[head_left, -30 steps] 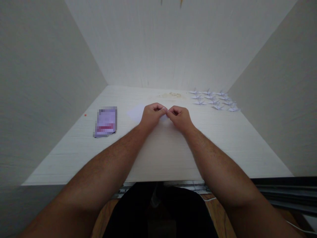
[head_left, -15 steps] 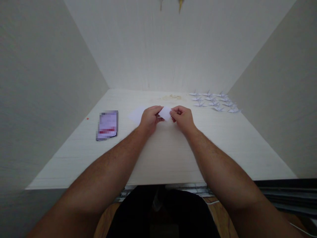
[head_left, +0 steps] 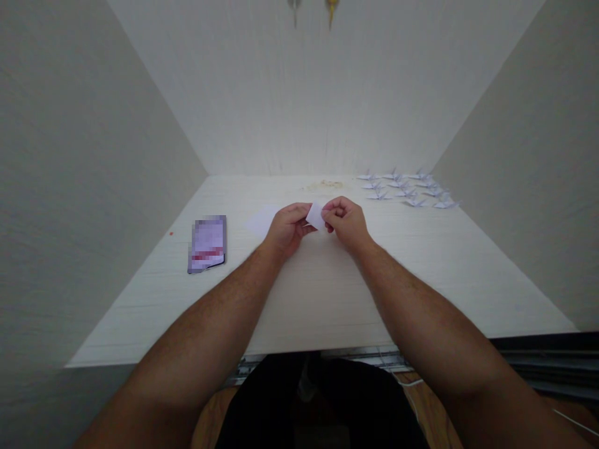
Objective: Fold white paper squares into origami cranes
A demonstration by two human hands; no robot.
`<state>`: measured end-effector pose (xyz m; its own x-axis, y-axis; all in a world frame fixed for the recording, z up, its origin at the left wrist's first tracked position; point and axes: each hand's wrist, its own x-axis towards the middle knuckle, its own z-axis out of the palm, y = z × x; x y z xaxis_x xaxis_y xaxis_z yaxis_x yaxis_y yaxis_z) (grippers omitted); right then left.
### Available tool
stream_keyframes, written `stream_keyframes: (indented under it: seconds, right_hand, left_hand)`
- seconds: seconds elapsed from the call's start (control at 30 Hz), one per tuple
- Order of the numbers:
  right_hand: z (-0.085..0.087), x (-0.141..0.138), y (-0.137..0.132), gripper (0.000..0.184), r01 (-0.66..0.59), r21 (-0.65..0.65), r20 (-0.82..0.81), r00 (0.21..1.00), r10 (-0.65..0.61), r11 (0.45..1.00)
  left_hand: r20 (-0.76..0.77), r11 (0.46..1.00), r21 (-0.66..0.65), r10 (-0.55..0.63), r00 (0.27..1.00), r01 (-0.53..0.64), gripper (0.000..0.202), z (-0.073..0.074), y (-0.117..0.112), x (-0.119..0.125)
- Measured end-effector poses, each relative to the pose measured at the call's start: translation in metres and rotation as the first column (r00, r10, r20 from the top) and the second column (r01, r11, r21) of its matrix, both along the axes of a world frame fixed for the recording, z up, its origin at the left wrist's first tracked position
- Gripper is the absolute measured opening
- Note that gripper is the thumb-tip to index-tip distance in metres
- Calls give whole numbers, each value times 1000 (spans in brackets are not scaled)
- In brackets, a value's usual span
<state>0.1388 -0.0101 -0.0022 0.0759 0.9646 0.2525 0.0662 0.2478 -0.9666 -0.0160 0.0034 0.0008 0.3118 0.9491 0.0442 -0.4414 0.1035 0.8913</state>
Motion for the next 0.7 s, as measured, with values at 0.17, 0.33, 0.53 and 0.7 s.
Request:
stream_keyframes:
  seconds: [0.17,0.33,0.53,0.7]
  right_hand:
    - [0,-1,0,14,1,-2,-9,1000,-1,1000]
    - [0,0,1,15,-9,-13,-31,1000,8,1000]
    - [0,1,2,19,-4,-39,-62,998,2,999]
    - [2,2,1,24,-4,-38,-67,998,2,999]
  left_hand:
    - [-12,1000,11,6,1000,-6,27,0,0,0]
    - [-40,999,-9,40,998,-40,25,3,-1,1]
    - [-132,968,37,251,959,-248,36,3,-1,4]
    - [-136,968,57,251,958,-245,28,0,0,4]
